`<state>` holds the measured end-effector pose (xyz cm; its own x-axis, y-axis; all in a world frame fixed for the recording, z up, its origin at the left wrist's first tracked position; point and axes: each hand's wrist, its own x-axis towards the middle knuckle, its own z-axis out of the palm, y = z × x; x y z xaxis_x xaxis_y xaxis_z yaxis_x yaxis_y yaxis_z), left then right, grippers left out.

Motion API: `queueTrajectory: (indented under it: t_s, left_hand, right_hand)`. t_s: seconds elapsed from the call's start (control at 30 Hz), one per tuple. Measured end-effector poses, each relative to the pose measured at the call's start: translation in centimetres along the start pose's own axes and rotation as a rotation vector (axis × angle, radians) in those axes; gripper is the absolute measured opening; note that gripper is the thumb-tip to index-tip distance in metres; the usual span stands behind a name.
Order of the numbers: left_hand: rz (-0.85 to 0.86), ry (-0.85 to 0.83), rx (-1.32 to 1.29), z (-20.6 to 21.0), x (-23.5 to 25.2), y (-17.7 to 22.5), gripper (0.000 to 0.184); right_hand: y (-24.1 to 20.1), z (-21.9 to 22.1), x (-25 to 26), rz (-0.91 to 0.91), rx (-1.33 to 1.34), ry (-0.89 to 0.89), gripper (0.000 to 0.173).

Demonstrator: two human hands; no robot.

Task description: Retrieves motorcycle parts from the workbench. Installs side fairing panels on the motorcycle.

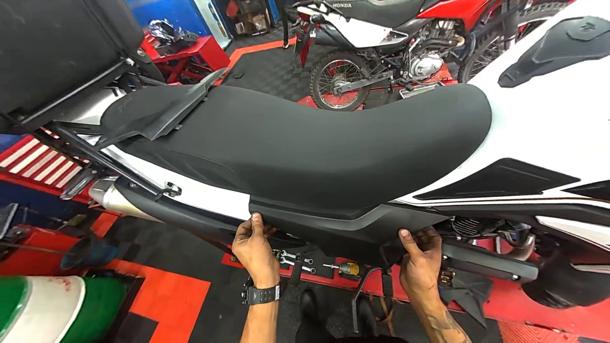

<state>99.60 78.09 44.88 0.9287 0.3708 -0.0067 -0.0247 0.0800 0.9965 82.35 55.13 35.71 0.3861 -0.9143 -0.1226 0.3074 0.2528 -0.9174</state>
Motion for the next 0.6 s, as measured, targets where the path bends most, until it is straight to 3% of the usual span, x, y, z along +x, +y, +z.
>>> queueTrajectory:
  t_s: [0.23, 0.6]
  left_hand:
    - [0.224, -0.020, 0.177, -0.4, 0.7, 0.1, 0.014]
    - [0.351, -0.081, 0.151, 0.0, 1.8, -0.1, 0.010]
  right_hand:
    - [1.3, -0.3, 0.6, -0.014, 0.030, -0.054, 0.061]
    - [1.1, -0.4, 0.7, -0.030, 0.086, -0.071, 0.061]
